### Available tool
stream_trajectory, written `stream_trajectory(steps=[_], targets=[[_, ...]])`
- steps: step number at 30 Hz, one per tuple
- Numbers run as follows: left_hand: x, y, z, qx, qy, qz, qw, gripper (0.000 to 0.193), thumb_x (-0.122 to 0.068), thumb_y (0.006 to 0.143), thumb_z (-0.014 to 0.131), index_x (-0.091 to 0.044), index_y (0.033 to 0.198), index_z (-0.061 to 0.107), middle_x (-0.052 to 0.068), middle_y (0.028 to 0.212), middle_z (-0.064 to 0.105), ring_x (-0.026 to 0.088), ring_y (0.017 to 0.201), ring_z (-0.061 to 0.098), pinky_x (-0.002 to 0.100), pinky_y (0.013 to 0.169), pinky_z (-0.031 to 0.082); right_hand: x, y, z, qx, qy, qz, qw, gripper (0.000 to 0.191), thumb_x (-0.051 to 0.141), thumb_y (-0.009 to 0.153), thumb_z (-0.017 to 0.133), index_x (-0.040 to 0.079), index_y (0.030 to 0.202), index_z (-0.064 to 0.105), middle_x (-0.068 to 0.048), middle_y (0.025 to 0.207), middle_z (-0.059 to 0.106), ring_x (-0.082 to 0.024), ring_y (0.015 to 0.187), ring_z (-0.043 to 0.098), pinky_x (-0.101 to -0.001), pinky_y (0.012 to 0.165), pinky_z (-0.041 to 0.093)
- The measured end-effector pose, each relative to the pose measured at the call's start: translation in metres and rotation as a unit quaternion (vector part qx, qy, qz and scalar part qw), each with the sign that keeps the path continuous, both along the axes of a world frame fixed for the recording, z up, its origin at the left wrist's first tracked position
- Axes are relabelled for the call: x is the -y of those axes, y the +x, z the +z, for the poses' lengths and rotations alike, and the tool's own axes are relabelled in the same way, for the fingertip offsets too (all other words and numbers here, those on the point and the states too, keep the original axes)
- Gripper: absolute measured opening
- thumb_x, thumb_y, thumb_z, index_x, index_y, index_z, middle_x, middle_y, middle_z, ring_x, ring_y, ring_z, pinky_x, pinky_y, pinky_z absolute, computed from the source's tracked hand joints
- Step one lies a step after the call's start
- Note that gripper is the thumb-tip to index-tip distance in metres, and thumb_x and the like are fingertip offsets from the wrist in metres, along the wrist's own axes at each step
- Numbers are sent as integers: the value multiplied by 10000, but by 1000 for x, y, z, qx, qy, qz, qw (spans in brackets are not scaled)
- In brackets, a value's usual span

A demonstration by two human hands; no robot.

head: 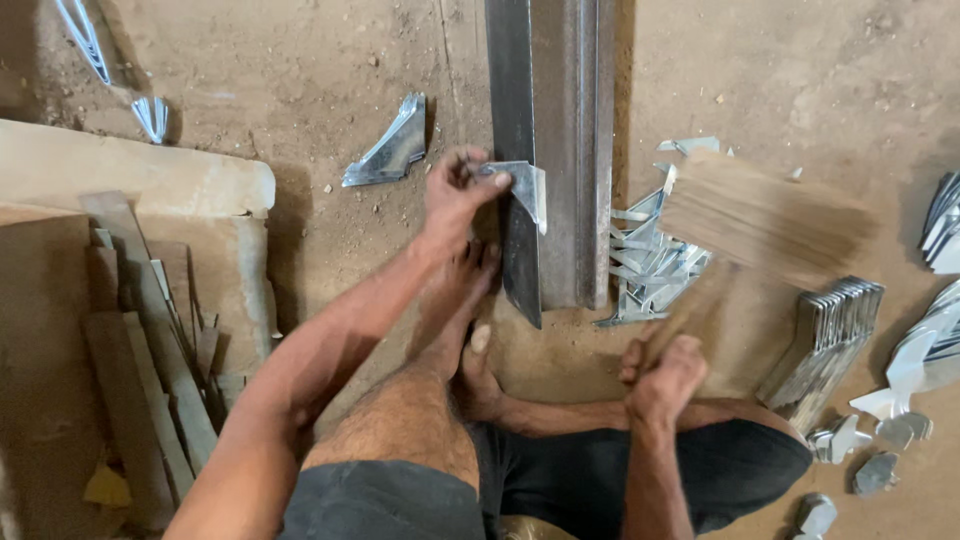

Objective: The person sits on the workshop floor and folds small sheet-metal pieces over a steel angle using a wooden mallet. They hold each piece against the metal edge, hammer the flange down, then set the finished piece aside and pick up the next one.

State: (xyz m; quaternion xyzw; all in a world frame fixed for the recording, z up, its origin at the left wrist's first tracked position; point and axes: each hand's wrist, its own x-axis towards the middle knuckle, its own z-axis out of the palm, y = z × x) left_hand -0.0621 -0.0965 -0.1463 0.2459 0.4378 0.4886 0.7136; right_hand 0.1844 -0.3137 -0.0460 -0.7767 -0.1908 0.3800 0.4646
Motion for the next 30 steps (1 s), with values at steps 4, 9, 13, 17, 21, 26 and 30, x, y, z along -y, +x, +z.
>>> stream_trajectory(steps=[4,9,13,17,21,26,30], targets=[[-34,-15,8,-181,135,-200,953,422,-167,737,948,-84,1044,671,-24,1001,657,94,924,636,241,831,541,25,27,44,-179,264,37,947,729,761,1040,381,60,999,577,-60,616,488,-150,475,455,-282,403,388],[-48,-8,17,-269,188,-246,912,452,-218,689,980,-56,941,642,-28,909,646,76,837,591,256,755,512,12,11,20,-125,354,50,926,675,729,996,353,103,922,593,-77,540,503,-157,445,471,-319,445,384],[-46,-1,24,-335,220,-235,885,427,-210,655,968,-56,918,670,-21,883,699,88,844,626,276,789,515,-8,-9,-23,191,57,251,947,487,438,1060,352,135,736,551,-54,570,522,-168,491,478,-309,448,376],[-45,3,31,-329,251,-220,883,444,-236,682,1000,-41,901,668,10,859,693,111,836,625,293,776,508,-7,-13,-26,-204,160,-28,965,557,483,1022,250,61,869,582,-45,576,509,-147,438,456,-294,377,372],[-43,4,34,-322,175,-233,901,442,-252,682,976,-48,927,670,-5,866,684,106,801,611,289,739,517,-6,-11,-23,68,77,175,979,659,558,1143,429,21,791,574,-109,625,552,-183,484,494,-321,406,385],[-40,4,30,-309,190,-241,900,441,-268,713,959,-48,935,648,11,874,669,121,812,609,307,760,521,-22,-13,-39,-250,155,-25,955,554,530,1076,371,60,874,583,-42,587,526,-124,427,480,-292,366,367],[-48,-1,36,-324,223,-268,879,488,-289,730,956,-45,966,606,40,910,652,158,843,615,319,782,524,-29,-12,-39,35,-18,243,969,494,421,1143,480,53,835,595,-30,625,525,-98,523,484,-265,442,378]])
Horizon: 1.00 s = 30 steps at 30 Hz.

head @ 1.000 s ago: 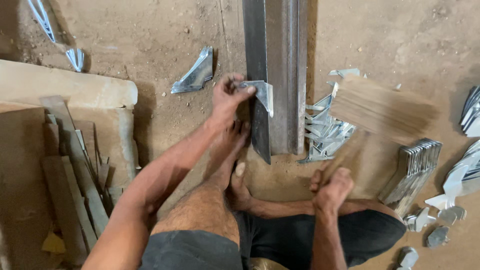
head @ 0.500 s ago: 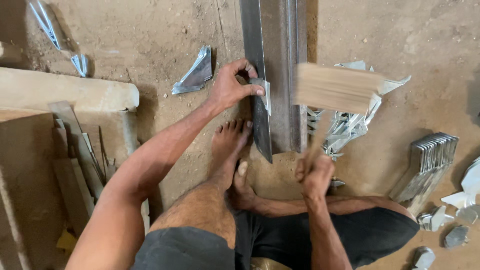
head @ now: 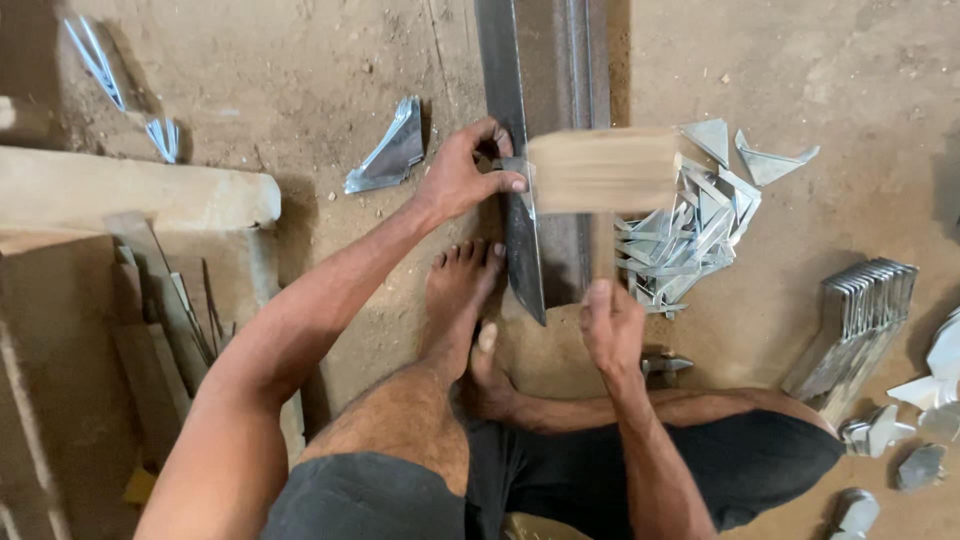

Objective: The person sits on the workshop floor and folds small sheet-metal pieces over a steel angle using a wooden mallet. They hold each piece against the metal edge, hammer the flange down, then set the finished piece aside and pick up the next one.

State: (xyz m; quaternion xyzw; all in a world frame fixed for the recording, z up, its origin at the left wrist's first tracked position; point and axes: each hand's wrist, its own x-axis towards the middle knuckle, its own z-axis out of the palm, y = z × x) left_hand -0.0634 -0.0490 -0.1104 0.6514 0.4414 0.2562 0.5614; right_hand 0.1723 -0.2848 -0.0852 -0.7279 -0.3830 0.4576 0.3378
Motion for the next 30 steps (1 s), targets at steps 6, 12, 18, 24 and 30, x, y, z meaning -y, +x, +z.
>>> stream_trajectory(steps=[6,12,18,24,30], targets=[[-9,14,45,-77,88,-122,986,382,-258,892,860,-44,961,551,82,966,605,228,867,640,408,764,517,13,13,15,-67,-13,-196,978,352,321,1095,508,34,918,612,-14,613,532,-86,489,502,-236,435,398],[32,125,61,-338,238,-218,884,410,2,720,719,-55,1109,600,151,1112,592,316,802,703,403,660,600,0,27,32,-46,33,-180,982,294,160,1050,582,-2,1296,591,0,773,574,-50,584,511,-214,473,426],[64,125,34,-345,263,-194,880,332,-16,805,689,2,1127,613,182,1042,610,324,831,733,417,656,612,4,41,70,23,107,-206,972,313,181,1093,540,0,1345,574,2,763,599,-47,562,498,-207,470,399],[72,113,26,-333,287,-228,869,404,-13,767,659,91,1157,646,213,1015,649,322,838,729,387,657,616,11,36,44,108,99,-71,987,379,123,1091,582,-68,1419,591,-71,783,597,-110,642,547,-258,575,476],[71,112,25,-332,285,-231,869,333,-38,892,634,116,1187,642,206,990,648,328,839,718,401,648,607,26,35,32,187,131,-157,961,439,149,1046,583,-70,1423,534,-31,711,613,-83,594,584,-260,528,475]])
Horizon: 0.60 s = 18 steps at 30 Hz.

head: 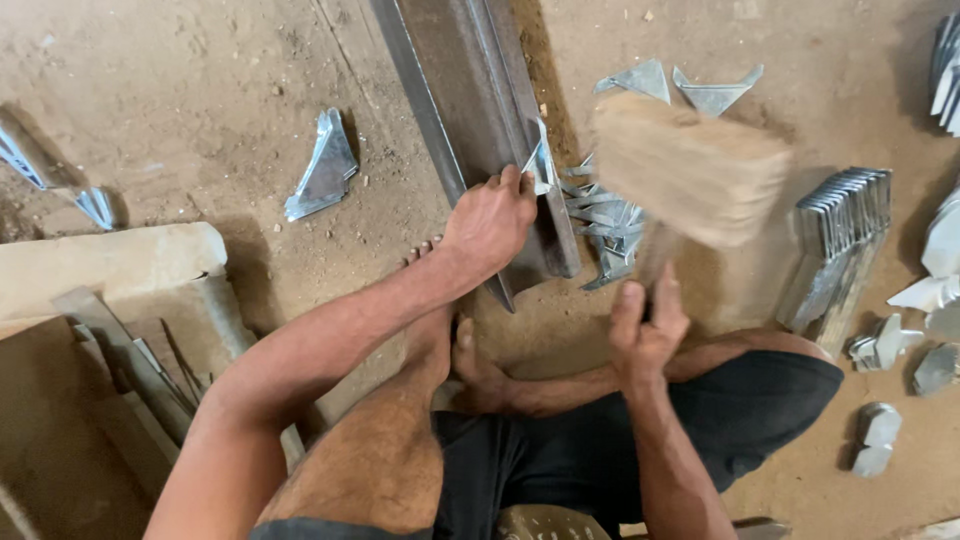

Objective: The person sits on the workshop floor and folds small sheet-metal pieces over a steel angle using a wooden mallet. They hold each piece against the metal edge, hammer the flange down, then set the finished piece aside and pick up the next one.

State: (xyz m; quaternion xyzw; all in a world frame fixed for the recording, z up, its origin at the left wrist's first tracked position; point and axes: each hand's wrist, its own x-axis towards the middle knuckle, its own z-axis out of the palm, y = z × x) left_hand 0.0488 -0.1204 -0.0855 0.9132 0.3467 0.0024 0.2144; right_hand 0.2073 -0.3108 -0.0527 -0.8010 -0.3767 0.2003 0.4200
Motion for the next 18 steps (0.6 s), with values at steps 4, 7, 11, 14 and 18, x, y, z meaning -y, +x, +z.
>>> stream_trajectory(steps=[4,7,11,14,18], targets=[[0,-2,0,-4,-12,-13,1000,399,-27,790,626,94,1169,649,201,997,644,319,876,717,391,705,610,3,-1,0,106,-19,85,991,397,151,1088,635,-94,1397,585,-132,881,682,-130,740,653,-309,639,532],[0,-3,1,6,-7,-9,1000,302,-45,921,605,101,1181,649,194,994,643,336,861,710,412,688,601,3,-1,-2,73,-21,29,997,436,132,1056,626,-117,1410,573,-93,753,653,-128,613,606,-310,538,503],[0,-4,2,5,-13,-8,1000,347,-36,848,616,98,1166,650,209,1002,641,336,879,710,405,713,604,4,0,-3,101,-15,81,991,425,132,1067,649,-110,1409,582,-180,931,692,-156,739,670,-331,640,548],[-1,-5,2,5,-7,-6,1000,350,-37,840,624,98,1162,651,211,1002,641,335,881,709,408,719,602,4,0,-2,92,-59,33,993,430,134,1045,662,-93,1405,601,-196,831,667,-206,660,628,-365,609,527],[-3,-5,1,6,-17,-4,1000,332,-44,836,641,93,1137,656,202,990,643,341,892,709,415,736,601,2,0,-2,141,-22,91,986,435,128,1045,655,-100,1406,572,-225,936,702,-223,734,685,-373,646,551]])
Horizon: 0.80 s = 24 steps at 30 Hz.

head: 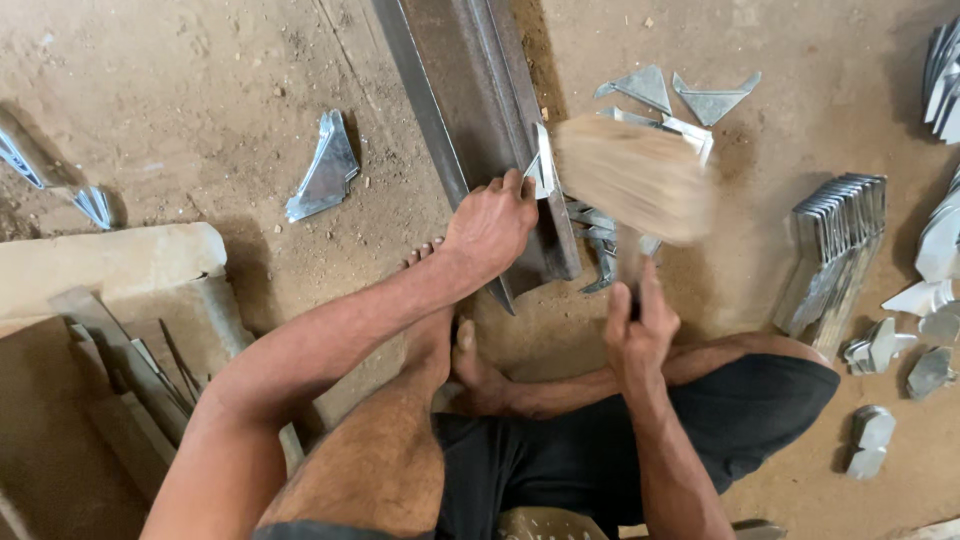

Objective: The person sits on the workshop floor and folds small sheet-metal pieces over a steel angle using a wooden mallet. They hold each piece against the metal edge, hammer the flange down, then set the finished piece aside and pick up the next one.

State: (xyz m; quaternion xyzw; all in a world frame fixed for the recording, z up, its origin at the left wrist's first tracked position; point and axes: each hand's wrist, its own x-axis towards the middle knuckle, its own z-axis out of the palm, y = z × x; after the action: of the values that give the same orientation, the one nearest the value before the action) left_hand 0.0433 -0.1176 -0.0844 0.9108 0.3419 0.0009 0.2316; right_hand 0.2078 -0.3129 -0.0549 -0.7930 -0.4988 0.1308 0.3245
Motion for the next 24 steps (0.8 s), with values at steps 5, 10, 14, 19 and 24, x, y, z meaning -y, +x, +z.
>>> stream_trajectory(steps=[5,10,14,19,24], targets=[[1,0,3,-8,3,-1,1000,339,-40,838,648,103,1145,658,222,985,642,340,856,710,412,692,602,-3,0,-3,-67,-43,-71,994,422,126,1051,635,-59,1428,597,-220,853,671,-256,678,652,-372,630,532],[-1,0,11,-21,-24,1,999,367,-45,795,653,94,1134,660,220,1027,644,346,903,713,415,763,611,-4,3,1,-50,-52,-13,997,404,118,1022,643,-66,1378,595,-231,1002,720,-252,766,705,-370,685,562],[0,-3,24,-19,-92,-35,995,381,18,788,633,41,1166,673,263,1215,616,342,950,707,412,748,625,1,-8,19,-18,10,-16,1000,277,99,1110,590,-99,1297,639,-219,1054,709,-277,917,667,-401,834,549],[-4,-51,34,352,48,28,934,395,-78,881,699,-69,1272,648,169,1259,638,328,1088,676,429,902,587,17,-58,33,-263,58,-113,956,317,187,1079,523,-62,1274,540,-40,717,587,-140,580,514,-271,566,443],[-51,-160,4,65,52,372,925,536,-173,830,772,40,1288,593,242,1162,587,342,1047,571,465,889,506,20,-90,13,-206,-74,-1,976,340,191,1075,610,-61,1299,648,-78,834,644,-184,717,568,-301,651,497]])
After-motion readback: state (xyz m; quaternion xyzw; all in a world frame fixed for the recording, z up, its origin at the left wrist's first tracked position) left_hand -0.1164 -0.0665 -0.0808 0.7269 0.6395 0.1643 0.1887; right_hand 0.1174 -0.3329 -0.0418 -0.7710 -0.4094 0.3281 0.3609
